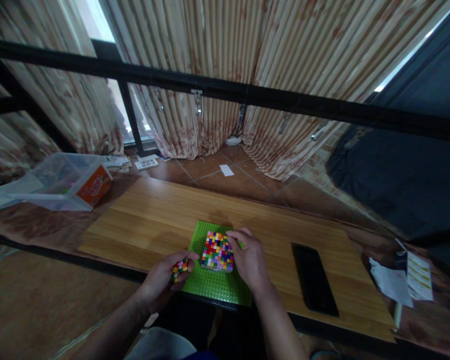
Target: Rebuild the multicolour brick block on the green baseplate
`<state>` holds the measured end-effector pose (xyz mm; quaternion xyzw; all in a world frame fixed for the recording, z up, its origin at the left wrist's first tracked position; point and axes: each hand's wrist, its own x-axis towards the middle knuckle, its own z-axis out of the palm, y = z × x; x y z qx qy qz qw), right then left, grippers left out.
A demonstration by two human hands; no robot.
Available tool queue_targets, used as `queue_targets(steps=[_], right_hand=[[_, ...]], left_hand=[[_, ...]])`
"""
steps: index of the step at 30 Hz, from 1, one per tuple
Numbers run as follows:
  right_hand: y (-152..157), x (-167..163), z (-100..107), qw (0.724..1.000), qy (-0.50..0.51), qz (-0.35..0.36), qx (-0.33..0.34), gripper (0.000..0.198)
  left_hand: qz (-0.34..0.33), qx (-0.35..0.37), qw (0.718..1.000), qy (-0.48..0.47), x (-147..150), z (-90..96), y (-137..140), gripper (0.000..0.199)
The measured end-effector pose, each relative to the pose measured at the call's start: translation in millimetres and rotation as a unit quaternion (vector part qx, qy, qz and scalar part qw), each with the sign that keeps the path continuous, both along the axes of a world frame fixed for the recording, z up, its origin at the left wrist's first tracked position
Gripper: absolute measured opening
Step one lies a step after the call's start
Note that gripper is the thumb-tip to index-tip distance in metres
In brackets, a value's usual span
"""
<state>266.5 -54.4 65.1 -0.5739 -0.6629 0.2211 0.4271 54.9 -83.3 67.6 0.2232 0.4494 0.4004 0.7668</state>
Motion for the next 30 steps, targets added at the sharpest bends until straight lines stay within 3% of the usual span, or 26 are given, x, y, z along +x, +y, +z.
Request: queue_targets(steps=[14,22,30], right_hand=[[12,-6,0,0.993,-0.113,0.037,0.018,0.039],[29,-3,19,0.962,-0.233,0.139,-0.009,0.052],[40,-10,31,0.935,-0.309,0.169,-0.040,0.055]], left_hand=[[-0.002,-0.004,1.000,0.015,-2,-3.9,-1,0.023],[-0.011,-0.002,1.000,0.027,-1,-2.9,-1,0.023],[-0.010,-0.008,1.000,0.015,0,-2.8,-2,0.025]])
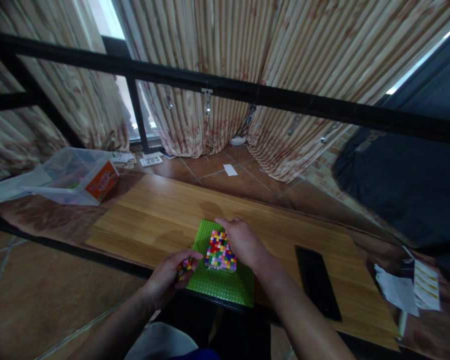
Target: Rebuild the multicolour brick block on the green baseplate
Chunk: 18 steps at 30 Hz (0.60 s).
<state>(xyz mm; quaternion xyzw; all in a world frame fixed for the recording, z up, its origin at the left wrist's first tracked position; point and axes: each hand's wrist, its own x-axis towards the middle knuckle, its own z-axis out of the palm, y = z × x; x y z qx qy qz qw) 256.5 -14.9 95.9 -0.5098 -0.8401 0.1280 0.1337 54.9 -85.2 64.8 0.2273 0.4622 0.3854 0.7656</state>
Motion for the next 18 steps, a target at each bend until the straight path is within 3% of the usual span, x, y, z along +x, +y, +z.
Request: queue_targets(steps=[7,12,18], right_hand=[[-6,3,-1,0.999,0.025,-0.031,-0.009,0.049],[-38,-11,2,0.986,0.124,-0.070,0.088,0.030],[-83,-46,16,0.966,0.253,-0.048,0.008,0.019]], left_hand=[[0.004,0.007,0.998,-0.065,3,7.3,0,0.030],[0.002,-0.002,0.994,-0.107,3,14.9,0,0.027],[0.019,0.017,0.995,-0.097,9,18.2,-2,0.018]])
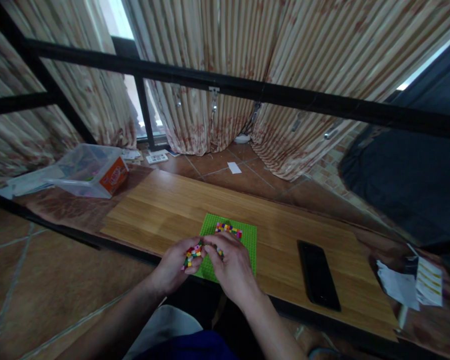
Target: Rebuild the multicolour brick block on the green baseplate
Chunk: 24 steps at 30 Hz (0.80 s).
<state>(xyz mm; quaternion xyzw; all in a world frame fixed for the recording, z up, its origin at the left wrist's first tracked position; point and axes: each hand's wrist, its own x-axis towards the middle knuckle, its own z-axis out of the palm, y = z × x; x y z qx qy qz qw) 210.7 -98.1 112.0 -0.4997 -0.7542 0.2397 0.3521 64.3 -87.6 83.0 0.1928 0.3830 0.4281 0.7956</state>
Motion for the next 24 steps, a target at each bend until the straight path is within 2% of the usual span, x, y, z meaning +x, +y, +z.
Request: queue_targets(steps=[2,6,14,24], right_hand=[[-8,-6,1,1.000,0.016,0.002,-0.026,0.019],[-13,-12,-6,0.999,0.026,-0.027,-0.036,0.017],[-12,-20,-15,0.994,0.022,-0.091,-0.063,0.008],[-18,-16,-18,0.989,0.050,-0.119,-0.066,0.011]], left_hand=[[0.001,0.009,1.000,-0.002,3,1.0,-2,0.019],[0.009,0.007,1.000,0.005,7,2.7,-6,0.022],[0.020,0.034,0.996,0.085,15,0.9,-8,0.022],[0.025,-0.013,0.998,0.055,18,-9.7,-8,0.021]])
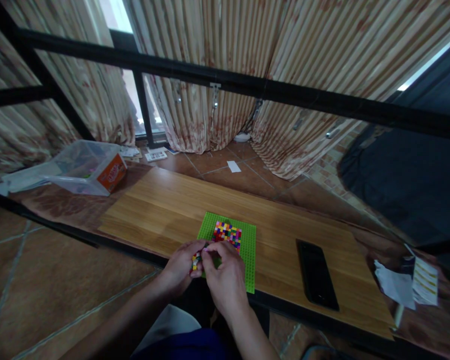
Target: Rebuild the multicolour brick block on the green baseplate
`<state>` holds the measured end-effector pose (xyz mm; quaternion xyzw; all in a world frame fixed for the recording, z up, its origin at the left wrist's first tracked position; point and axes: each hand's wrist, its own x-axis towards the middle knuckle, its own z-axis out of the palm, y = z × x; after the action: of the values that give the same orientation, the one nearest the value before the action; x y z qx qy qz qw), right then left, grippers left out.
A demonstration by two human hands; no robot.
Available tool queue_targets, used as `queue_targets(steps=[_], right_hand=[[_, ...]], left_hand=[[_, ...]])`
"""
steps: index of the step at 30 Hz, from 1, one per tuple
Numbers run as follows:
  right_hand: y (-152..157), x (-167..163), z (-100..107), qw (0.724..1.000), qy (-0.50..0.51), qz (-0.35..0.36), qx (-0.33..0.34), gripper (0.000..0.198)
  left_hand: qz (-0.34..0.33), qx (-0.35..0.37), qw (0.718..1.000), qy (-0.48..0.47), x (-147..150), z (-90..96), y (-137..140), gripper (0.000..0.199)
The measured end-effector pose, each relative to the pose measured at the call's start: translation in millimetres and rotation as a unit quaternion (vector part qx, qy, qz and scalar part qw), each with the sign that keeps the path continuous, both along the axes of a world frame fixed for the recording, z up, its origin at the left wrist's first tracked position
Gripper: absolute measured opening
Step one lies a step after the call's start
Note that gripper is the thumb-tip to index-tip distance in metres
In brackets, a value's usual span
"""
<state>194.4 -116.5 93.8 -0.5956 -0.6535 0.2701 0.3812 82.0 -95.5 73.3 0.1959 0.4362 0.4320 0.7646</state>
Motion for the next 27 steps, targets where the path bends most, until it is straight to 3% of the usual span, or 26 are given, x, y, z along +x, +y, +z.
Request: queue_targets(steps=[6,13,18,24,27], right_hand=[[4,14,-7,0.999,-0.025,-0.012,0.016,0.018],[7,21,-5,0.997,-0.011,0.061,0.039,0.023],[6,22,5,0.994,-0.027,0.104,0.013,0.023],[8,28,2,0.994,0.004,0.108,0.017,0.024],[13,39,-1,0.998,0.011,0.057,0.028,0.027]], left_hand=[[-0.037,0.034,0.999,0.013,-4,-0.9,-1,0.026],[-0.077,0.047,0.995,0.032,-2,5.5,1,0.030],[-0.102,0.047,0.994,0.008,-4,10.0,2,0.028],[-0.142,0.062,0.988,0.005,-5,15.1,3,0.027],[-0.142,0.062,0.988,0.026,-6,14.4,3,0.028]])
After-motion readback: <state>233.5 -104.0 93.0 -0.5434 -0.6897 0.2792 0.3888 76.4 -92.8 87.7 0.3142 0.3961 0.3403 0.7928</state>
